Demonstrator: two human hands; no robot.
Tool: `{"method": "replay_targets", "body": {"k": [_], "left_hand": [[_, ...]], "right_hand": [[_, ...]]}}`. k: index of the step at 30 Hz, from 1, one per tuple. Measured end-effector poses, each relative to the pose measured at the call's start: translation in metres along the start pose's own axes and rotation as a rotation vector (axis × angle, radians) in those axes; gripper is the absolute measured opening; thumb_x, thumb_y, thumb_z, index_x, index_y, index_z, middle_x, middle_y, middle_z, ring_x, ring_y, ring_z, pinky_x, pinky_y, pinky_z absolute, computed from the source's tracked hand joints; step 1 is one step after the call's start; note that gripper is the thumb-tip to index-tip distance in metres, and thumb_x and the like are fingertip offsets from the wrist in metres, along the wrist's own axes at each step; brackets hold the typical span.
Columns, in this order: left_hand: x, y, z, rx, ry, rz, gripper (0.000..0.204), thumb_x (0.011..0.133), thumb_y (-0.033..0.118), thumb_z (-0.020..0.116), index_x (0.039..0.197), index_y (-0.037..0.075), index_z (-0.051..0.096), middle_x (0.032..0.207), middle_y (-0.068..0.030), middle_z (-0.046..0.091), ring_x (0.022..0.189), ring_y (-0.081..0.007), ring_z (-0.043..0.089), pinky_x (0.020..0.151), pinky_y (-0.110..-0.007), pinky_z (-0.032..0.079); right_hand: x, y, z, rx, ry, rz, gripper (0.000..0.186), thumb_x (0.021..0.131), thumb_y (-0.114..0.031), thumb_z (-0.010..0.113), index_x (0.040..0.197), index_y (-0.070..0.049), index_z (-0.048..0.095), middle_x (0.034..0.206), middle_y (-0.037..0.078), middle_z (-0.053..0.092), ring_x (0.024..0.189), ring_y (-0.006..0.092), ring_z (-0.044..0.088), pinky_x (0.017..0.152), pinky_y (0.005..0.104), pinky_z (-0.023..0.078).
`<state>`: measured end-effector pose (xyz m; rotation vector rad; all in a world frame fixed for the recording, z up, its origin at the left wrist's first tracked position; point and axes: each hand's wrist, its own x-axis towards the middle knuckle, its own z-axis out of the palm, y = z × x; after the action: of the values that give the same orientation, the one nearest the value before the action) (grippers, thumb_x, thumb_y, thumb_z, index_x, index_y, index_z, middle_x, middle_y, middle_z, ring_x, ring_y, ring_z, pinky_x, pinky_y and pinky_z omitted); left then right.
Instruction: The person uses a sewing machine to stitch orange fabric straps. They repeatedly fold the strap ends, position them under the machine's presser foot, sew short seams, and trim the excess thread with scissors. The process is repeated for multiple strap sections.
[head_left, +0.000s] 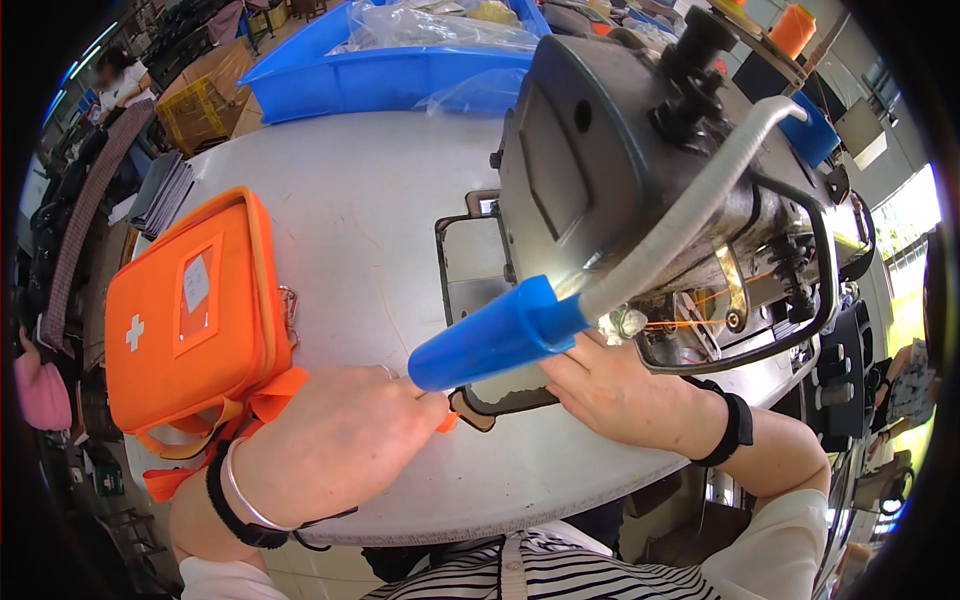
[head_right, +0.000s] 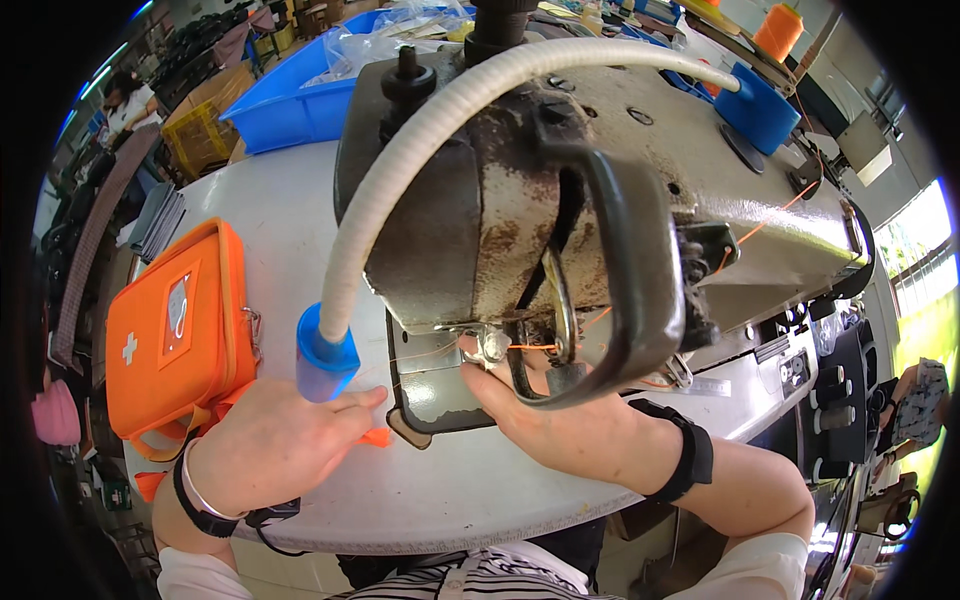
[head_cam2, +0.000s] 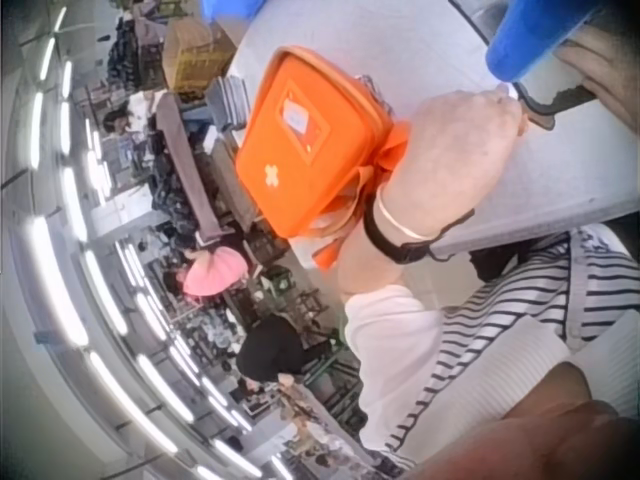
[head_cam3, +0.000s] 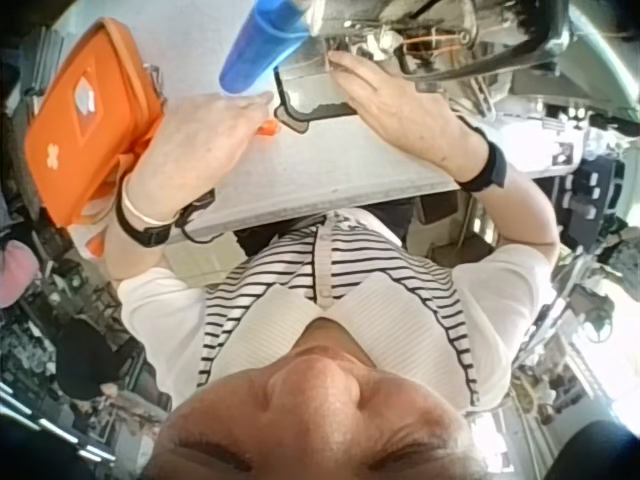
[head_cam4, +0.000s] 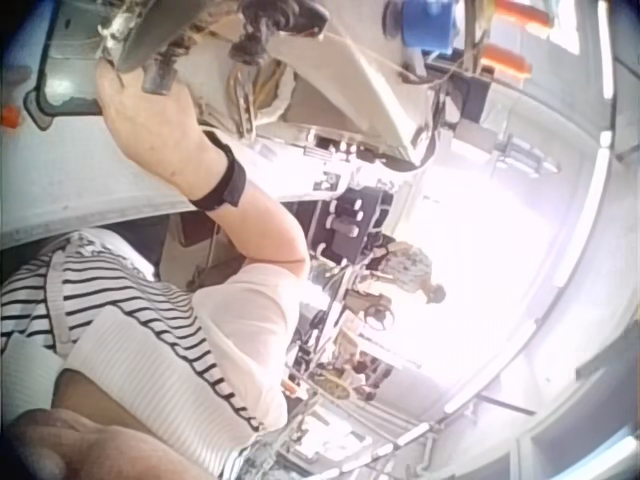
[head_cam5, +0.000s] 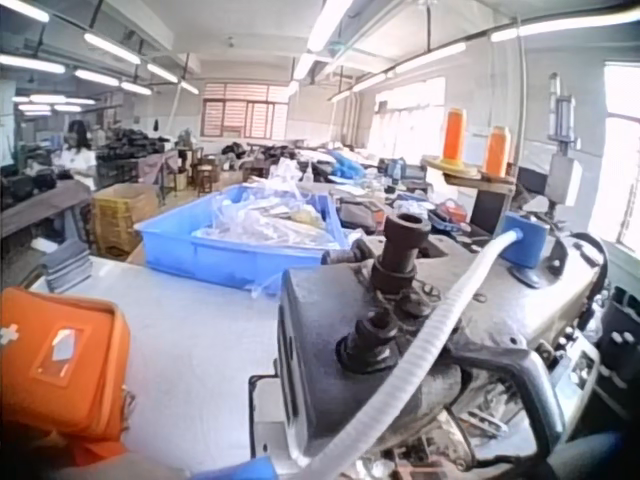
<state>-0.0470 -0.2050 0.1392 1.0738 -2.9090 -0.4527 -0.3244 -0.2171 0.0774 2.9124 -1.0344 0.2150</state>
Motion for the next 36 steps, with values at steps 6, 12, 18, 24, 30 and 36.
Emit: {"method": "replay_targets", "body": {"k": [6,12,18,24,30,36], "left_hand": [[0.001,0.000,-0.001,-0.003,-0.005,-0.006,0.007,0.077,0.004,0.057,0.083,0.002,0.056,0.072,-0.0111,0.060,0.068,-0.0282,0.064,0.057,-0.039,0.051],[0.000,0.001,-0.001,0.004,-0.006,-0.007,0.007,0.078,0.006,0.058,0.083,0.002,0.055,0.070,-0.0106,0.060,0.067,-0.0277,0.064,0.056,-0.039,0.051],[0.000,0.001,-0.002,-0.013,-0.018,-0.011,0.006,0.079,0.007,0.058,0.082,0.003,0.055,0.071,-0.0101,0.060,0.067,-0.0272,0.064,0.056,-0.038,0.051],[0.000,0.002,-0.002,-0.002,-0.013,-0.020,0.005,0.079,0.007,0.058,0.081,0.003,0.055,0.070,-0.0102,0.061,0.067,-0.0275,0.064,0.056,-0.038,0.051],[-0.001,0.003,-0.004,0.005,-0.043,-0.036,0.005,0.079,0.006,0.059,0.081,0.003,0.055,0.070,-0.0101,0.061,0.067,-0.0276,0.065,0.056,-0.038,0.051],[0.000,0.001,-0.001,-0.009,-0.006,-0.021,0.006,0.079,0.006,0.059,0.082,0.003,0.057,0.070,-0.0108,0.061,0.066,-0.0281,0.064,0.056,-0.038,0.051]], "right_hand": [[0.000,-0.003,-0.001,-0.075,-0.008,0.017,0.039,0.079,-0.012,0.059,0.118,-0.010,0.058,0.129,0.008,0.057,0.118,0.0271,0.053,0.094,0.0429,0.046],[0.004,-0.003,-0.009,0.059,-0.004,0.019,0.042,0.075,-0.005,0.061,0.117,-0.005,0.058,0.129,0.011,0.056,0.111,0.0292,0.055,0.088,0.0390,0.050],[0.002,0.001,-0.006,0.042,0.010,-0.030,0.043,0.075,-0.004,0.060,0.118,-0.003,0.058,0.132,0.012,0.054,0.109,0.0290,0.054,0.084,0.0375,0.052],[-0.002,0.002,-0.001,-0.058,-0.019,-0.041,0.043,0.079,-0.011,0.060,0.121,-0.005,0.057,0.137,0.008,0.053,0.111,0.0260,0.054,0.081,0.0339,0.053],[0.000,0.006,-0.002,-0.028,-0.040,-0.046,0.045,0.081,-0.017,0.060,0.125,-0.007,0.055,0.138,0.009,0.051,0.111,0.0263,0.055,0.081,0.0348,0.054],[0.006,0.008,0.006,-0.269,-0.004,-0.159,0.041,0.082,-0.021,0.057,0.120,-0.006,0.064,0.131,0.010,0.056,0.107,0.0250,0.057,0.077,0.0367,0.054]]}}
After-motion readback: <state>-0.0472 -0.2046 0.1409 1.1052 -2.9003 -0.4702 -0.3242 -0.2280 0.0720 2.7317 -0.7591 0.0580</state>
